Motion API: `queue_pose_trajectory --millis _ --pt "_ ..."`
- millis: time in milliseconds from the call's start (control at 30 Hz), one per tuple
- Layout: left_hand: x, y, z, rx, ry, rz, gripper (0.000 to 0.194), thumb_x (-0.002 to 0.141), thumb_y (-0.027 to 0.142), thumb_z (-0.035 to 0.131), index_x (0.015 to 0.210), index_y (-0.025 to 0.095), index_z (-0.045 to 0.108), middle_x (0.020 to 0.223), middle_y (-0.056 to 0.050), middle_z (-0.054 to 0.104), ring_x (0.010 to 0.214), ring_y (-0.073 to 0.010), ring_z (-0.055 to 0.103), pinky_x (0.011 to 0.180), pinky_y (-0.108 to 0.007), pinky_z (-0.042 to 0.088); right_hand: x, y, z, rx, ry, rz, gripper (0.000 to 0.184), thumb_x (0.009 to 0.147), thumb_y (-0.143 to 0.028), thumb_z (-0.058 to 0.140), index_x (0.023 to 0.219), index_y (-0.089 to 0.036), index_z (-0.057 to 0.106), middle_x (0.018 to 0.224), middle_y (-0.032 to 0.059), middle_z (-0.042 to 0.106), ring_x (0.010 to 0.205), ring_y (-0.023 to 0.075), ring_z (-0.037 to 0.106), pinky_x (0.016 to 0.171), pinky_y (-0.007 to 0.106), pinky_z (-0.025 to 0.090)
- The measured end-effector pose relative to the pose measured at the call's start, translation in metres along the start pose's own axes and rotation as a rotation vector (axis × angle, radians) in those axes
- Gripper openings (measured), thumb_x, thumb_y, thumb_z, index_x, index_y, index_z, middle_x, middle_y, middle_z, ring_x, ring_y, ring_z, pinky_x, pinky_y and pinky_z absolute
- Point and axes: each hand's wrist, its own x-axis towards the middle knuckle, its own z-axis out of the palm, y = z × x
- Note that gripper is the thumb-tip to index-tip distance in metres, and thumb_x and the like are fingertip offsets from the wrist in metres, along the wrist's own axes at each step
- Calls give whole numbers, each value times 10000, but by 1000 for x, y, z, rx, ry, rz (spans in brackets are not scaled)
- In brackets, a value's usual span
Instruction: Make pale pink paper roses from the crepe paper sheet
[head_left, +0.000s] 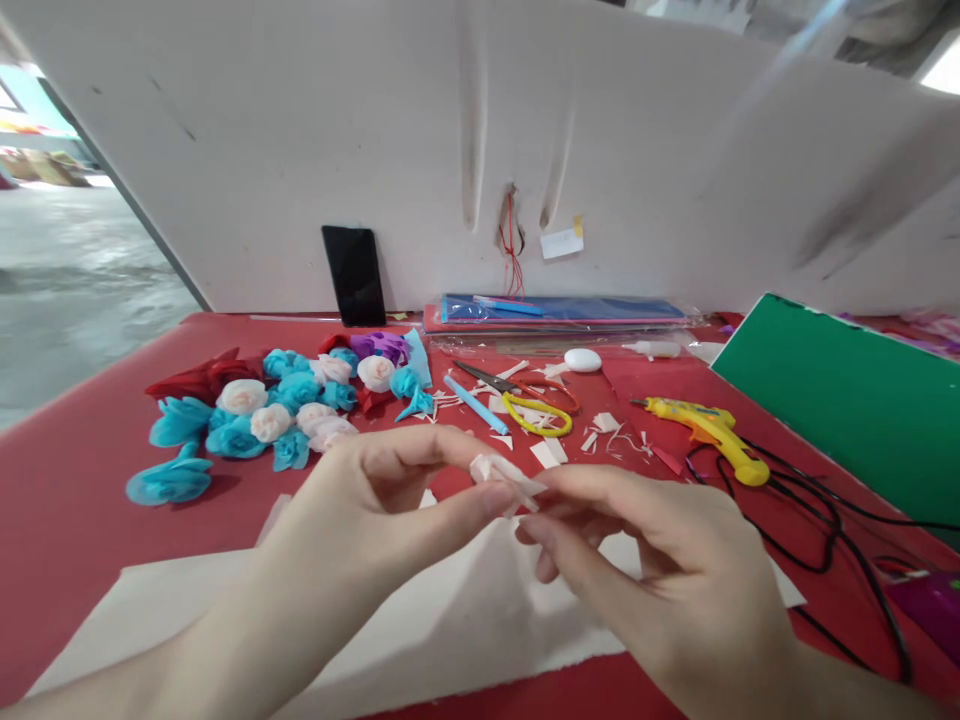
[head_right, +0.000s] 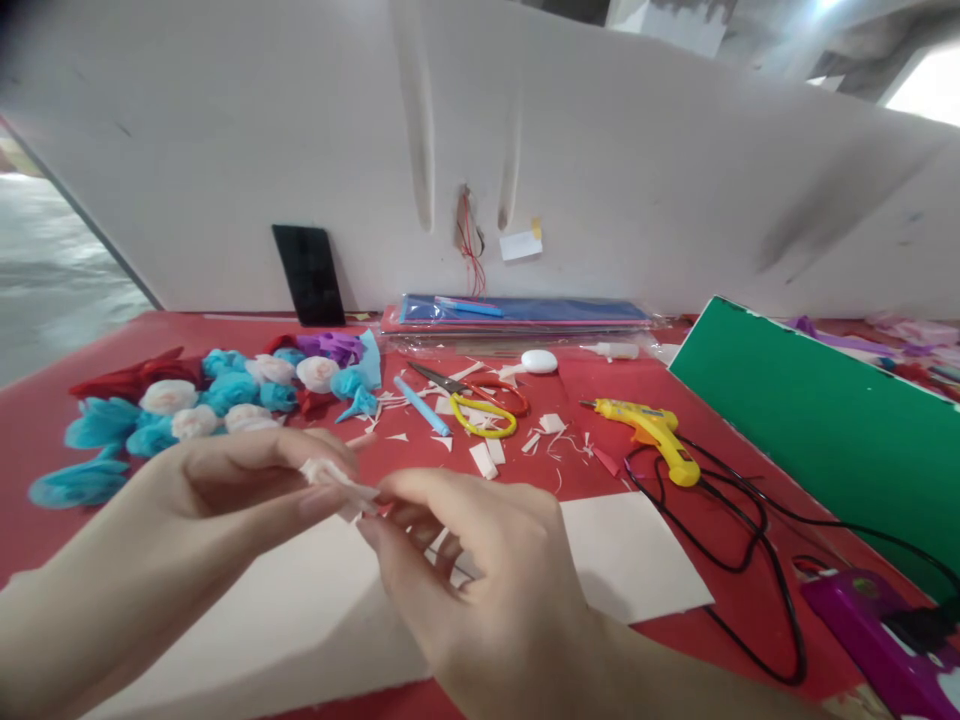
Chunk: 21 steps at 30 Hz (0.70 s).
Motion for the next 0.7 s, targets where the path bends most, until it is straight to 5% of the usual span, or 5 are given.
queue_pose_trajectory --millis 267,500,700 --pt "0 3 5 -242 -118 -67 204 839 120 640 736 278 717 737 138 751 725 -52 704 678 -65 499 1 1 3 -6 1 42 59 790 -121 676 766 -122 729 488 -26 669 403 75 627 446 79 495" --pt "-2 0 3 -193 -120 -22 116 847 290 686 738 254 706 706 78 746 682 -114 713 664 -149 545 -1 5 3 76 -62 132 113 844 -183 646 781 -152 735 510 -13 677 386 71 608 419 80 492" --pt "-1 2 2 -145 -122 -18 157 862 208 648 731 269 710 721 103 744 698 -87 704 692 -115 527 -2 5 4 124 -65 172 107 854 -191 644 801 -176 735 527 -24 679 412 61 623 437 65 494"
